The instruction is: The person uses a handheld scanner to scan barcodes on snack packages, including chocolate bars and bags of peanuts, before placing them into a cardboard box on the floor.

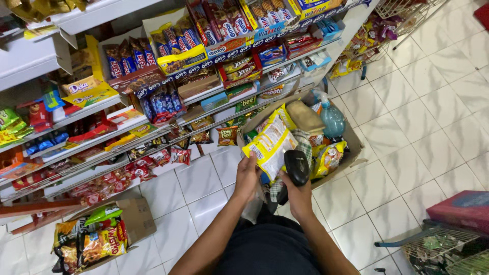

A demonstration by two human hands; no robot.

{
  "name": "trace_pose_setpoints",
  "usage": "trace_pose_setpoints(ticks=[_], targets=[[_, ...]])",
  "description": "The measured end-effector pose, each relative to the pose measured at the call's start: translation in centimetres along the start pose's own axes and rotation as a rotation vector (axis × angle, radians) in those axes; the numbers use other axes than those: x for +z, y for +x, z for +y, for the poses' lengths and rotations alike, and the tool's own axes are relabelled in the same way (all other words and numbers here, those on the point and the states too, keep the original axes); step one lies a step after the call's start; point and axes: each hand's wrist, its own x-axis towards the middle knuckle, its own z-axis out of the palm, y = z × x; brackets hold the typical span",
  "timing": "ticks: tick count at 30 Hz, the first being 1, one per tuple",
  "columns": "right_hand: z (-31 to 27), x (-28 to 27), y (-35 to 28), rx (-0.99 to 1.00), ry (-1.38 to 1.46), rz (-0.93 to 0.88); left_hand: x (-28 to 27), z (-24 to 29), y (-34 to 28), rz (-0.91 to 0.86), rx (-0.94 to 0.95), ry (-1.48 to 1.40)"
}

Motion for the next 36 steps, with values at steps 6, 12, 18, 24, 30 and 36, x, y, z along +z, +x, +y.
trace_pose_setpoints(ticks=[6, 12, 18, 24, 30, 36], targets=[[-2.6, -2.3, -1.0, -0.022, -0.343, -0.083, 0.5, 3.8, -0.9, -0.004, 0.181, 0.409], [-7.9, -2.6, -2.4, -0.183, -0.627, -0.217, 1.5, 7.0, -4.2, -0.037, 0.085, 0.501], [-12.1, -2.0, -3.2, -0.212, -0.671, -0.409, 2.0, 9.3, -4.8, -0.038, 0.054, 0.614], [-14.9, -0.6, -2.9, -0.376, -0.831, -0.534, 2.4, 9.3, -3.1, -0.018, 0.002, 0.541], [-16.8, -0.3, -1.1, -0.446, -0.915, -0.650, 3.0, 8.6, -1.5, -0.058, -0.024, 0.405], [-18.7, 0.0, 0.4, -0.411, -0.955, -0.679, 4.1, 8.5, -1.2, -0.016, -0.016, 0.411]])
